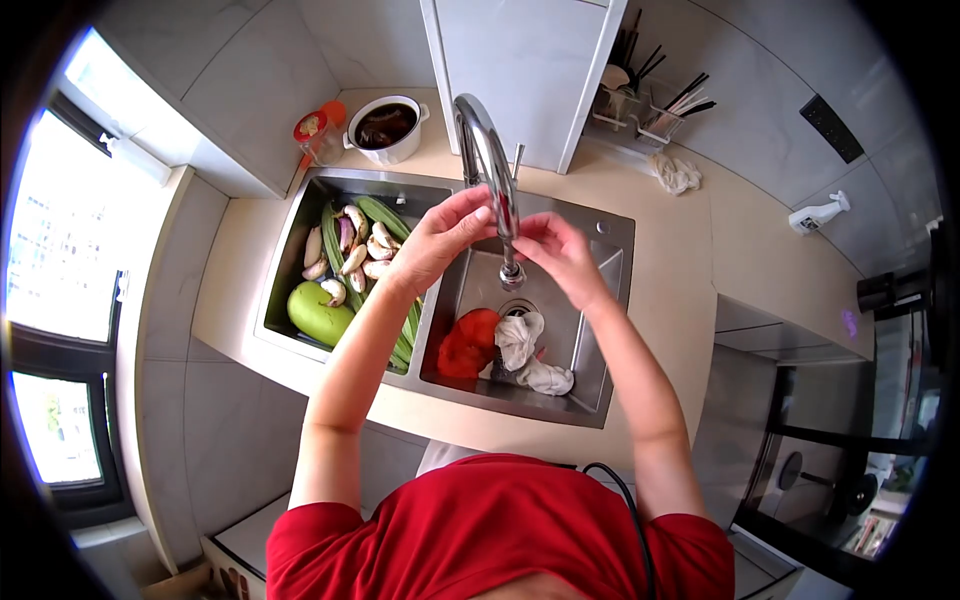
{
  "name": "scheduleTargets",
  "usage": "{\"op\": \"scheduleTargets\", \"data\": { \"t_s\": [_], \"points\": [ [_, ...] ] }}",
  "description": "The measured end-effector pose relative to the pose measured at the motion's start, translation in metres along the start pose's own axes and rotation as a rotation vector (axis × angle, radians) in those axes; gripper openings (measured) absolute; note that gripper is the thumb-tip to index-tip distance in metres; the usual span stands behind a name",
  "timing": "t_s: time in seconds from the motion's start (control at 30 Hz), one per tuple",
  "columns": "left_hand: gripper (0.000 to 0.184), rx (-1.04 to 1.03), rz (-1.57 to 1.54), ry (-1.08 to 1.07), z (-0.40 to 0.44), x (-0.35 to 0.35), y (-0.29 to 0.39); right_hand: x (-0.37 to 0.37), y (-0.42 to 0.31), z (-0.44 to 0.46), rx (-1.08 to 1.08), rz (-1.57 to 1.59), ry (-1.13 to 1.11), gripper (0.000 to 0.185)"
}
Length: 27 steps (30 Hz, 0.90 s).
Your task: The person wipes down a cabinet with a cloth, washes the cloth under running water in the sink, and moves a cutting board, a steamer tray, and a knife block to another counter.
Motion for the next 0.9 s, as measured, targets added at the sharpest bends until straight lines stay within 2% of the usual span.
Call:
{"op": "scheduleTargets", "data": {
  "t_s": [0.07, 0.1, 0.17, 0.2, 0.27, 0.3, 0.33, 0.4, 0.43, 0.5, 0.53, 0.57, 0.6, 0.63, 0.73, 0.8, 0.9],
  "points": [
    [0.033, -0.021, 0.173, 0.06, 0.017, 0.028, -0.017, 0.01, 0.007, 0.019, -0.036, -0.142, -0.114, 0.041],
    [0.036, 0.017, 0.318, 0.1, 0.029, 0.043, -0.03, 0.015, 0.007, 0.027, -0.03, -0.14, -0.102, 0.041],
    [0.043, 0.052, 0.349, 0.121, 0.06, 0.056, -0.056, -0.002, 0.006, 0.036, -0.222, -0.052, -0.364, 0.049],
    [0.047, 0.075, 0.339, 0.127, 0.076, 0.055, -0.064, 0.005, 0.007, 0.047, -0.219, -0.055, -0.35, 0.049],
    [0.054, 0.069, 0.449, 0.196, 0.111, 0.069, -0.087, 0.012, 0.022, 0.063, -0.401, 0.088, -0.469, 0.047],
    [0.059, 0.006, 0.543, 0.171, 0.131, 0.086, -0.112, 0.023, 0.018, 0.077, -0.308, 0.17, -0.387, 0.045],
    [0.055, -0.054, 0.819, 0.236, 0.146, 0.08, -0.107, 0.05, 0.03, 0.101, -0.194, 0.079, -0.147, 0.043],
    [0.047, -0.131, 0.89, 0.268, 0.163, 0.082, -0.108, 0.097, 0.047, 0.13, -0.13, -0.195, 0.355, 0.041],
    [0.043, -0.18, 0.693, 0.371, 0.163, 0.082, -0.11, 0.1, 0.055, 0.143, -0.121, -0.207, 0.387, 0.039],
    [0.033, -0.169, 0.791, 0.381, 0.167, 0.07, -0.095, 0.107, 0.083, 0.174, -0.092, -0.226, 0.38, 0.035],
    [0.031, -0.289, 0.884, 0.321, 0.164, 0.055, -0.085, 0.11, 0.099, 0.187, -0.074, -0.234, 0.338, 0.032],
    [0.027, -0.284, 0.96, 0.381, 0.164, 0.052, -0.081, 0.113, 0.102, 0.191, -0.051, -0.334, 0.397, 0.028],
    [0.026, -0.147, 0.814, 0.392, 0.163, 0.053, -0.087, 0.116, 0.103, 0.191, -0.028, -0.436, 0.451, 0.025],
    [0.026, -0.1, 0.87, 0.404, 0.161, 0.05, -0.082, 0.113, 0.097, 0.187, -0.055, -0.417, 0.44, 0.024],
    [0.023, -0.066, 0.94, 0.415, 0.17, 0.059, -0.092, 0.115, 0.093, 0.18, -0.063, -0.363, 0.449, 0.024],
    [0.021, -0.223, 1.011, 0.465, 0.172, 0.061, -0.094, 0.117, 0.095, 0.178, -0.073, -0.345, 0.454, 0.024],
    [0.019, -0.216, 1.038, 0.485, 0.168, 0.054, -0.09, 0.121, 0.096, 0.172, -0.083, -0.31, 0.463, 0.024]
  ]
}}
Point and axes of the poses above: each hand's wrist, its own z-axis towards the middle knuckle, its own x-axis out of the back of the hand, y = z × x, the point moved 7 cm from there along z, towards the middle knuckle
